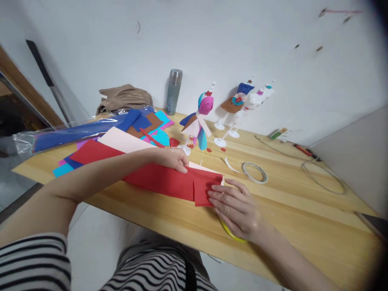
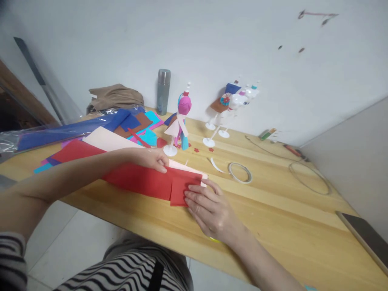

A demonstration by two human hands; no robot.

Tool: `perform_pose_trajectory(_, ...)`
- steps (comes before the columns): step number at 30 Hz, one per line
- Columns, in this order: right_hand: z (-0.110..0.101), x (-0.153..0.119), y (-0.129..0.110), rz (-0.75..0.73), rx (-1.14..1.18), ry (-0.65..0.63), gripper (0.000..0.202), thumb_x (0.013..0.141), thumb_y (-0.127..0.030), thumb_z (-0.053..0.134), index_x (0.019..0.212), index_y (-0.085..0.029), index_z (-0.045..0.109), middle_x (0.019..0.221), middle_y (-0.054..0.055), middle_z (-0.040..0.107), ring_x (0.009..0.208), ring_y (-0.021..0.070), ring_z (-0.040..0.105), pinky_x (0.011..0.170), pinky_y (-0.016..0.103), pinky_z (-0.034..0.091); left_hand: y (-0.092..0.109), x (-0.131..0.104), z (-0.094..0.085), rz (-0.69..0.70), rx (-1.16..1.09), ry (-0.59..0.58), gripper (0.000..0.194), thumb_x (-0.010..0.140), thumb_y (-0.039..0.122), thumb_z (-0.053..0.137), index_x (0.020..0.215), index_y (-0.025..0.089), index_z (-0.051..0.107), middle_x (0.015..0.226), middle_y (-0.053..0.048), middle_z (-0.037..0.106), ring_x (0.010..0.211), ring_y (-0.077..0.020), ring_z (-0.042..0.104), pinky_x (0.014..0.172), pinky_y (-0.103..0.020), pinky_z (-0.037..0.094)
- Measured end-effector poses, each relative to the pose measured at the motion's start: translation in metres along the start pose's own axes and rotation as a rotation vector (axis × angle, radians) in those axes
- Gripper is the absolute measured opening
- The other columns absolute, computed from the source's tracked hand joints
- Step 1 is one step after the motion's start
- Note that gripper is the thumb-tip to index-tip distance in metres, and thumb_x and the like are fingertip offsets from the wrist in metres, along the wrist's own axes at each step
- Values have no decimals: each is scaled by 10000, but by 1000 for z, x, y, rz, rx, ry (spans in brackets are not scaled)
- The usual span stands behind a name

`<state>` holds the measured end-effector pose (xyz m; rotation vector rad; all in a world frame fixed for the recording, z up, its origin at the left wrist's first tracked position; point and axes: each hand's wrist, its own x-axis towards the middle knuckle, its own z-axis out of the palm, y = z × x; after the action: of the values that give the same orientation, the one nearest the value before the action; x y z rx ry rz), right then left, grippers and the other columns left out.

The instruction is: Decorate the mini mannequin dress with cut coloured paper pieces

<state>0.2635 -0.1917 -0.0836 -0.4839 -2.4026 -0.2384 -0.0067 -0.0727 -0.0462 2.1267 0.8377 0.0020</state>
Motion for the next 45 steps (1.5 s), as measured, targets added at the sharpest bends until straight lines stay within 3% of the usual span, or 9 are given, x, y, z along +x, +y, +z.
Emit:
perform_pose_trajectory(7,-17,6,-6,158,444,-110,303,872,-51,557,1081,-237,673,919,72,758,877,234,726,802,405,607,-13,-4,-7,-26,38,-17,196,709,274,601,583,177,487,556,39,412,557,-112,408,542,-246,263)
perform_pose_trajectory(14,-25,28,22,922,720,24,273,901,-421,657,737,-213,726,674,29,699,586,155,620,528,268,504,-18,-23,-41,-186,430,37,129,697,190,620,590,165,553,603,9,517,615,-134,490,574,-238,293)
perform_pose_trajectory(17,-27,46,42,1064,789,79,397,766,-561,749,630,-194,686,561,7,612,510,128,524,492,261,440,3,-35,-40,-159,658,272,113,751,154,565,653,155,621,680,-46,605,660,-161,524,619,-273,316)
perform_pose_trajectory(21,-40,74,61,1036,870,47,396,704,-571,792,614,-200,689,556,6,600,493,115,480,484,268,399,47,-34,-30,36,279,398,327,928,353,473,771,159,684,753,-45,658,726,-164,599,656,-268,392)
perform_pose_trajectory(25,-57,93,70,995,879,111,381,690,-561,811,619,-205,697,548,-1,590,492,113,479,487,273,398,80,-8,-21,147,-382,401,264,799,324,670,1001,156,695,943,-63,741,900,-179,688,755,-258,506)
perform_pose_trajectory(28,-66,98,73,971,856,228,376,686,-569,813,675,-212,696,616,5,634,545,126,531,520,274,438,92,11,-19,167,-634,407,193,739,245,719,880,119,679,863,-82,749,785,-155,709,712,-248,539)
perform_pose_trajectory(33,-64,93,74,920,825,235,420,634,-434,869,944,-217,688,808,11,685,670,150,606,608,286,510,106,24,-19,70,-618,505,56,790,169,677,780,123,645,587,5,669,508,-95,651,509,-172,485)
perform_pose_trajectory(37,-52,89,81,945,801,325,348,648,-402,848,856,-208,647,781,3,659,654,141,595,596,279,502,105,30,-17,-38,-600,505,13,802,122,645,789,123,645,606,27,683,443,-70,619,466,-159,468)
perform_pose_trajectory(45,-51,87,90,946,688,345,375,759,-552,762,672,-222,608,568,-15,563,513,119,500,486,271,452,89,30,-19,-8,-598,474,153,795,156,652,670,145,565,479,43,589,374,-70,535,427,-175,405)
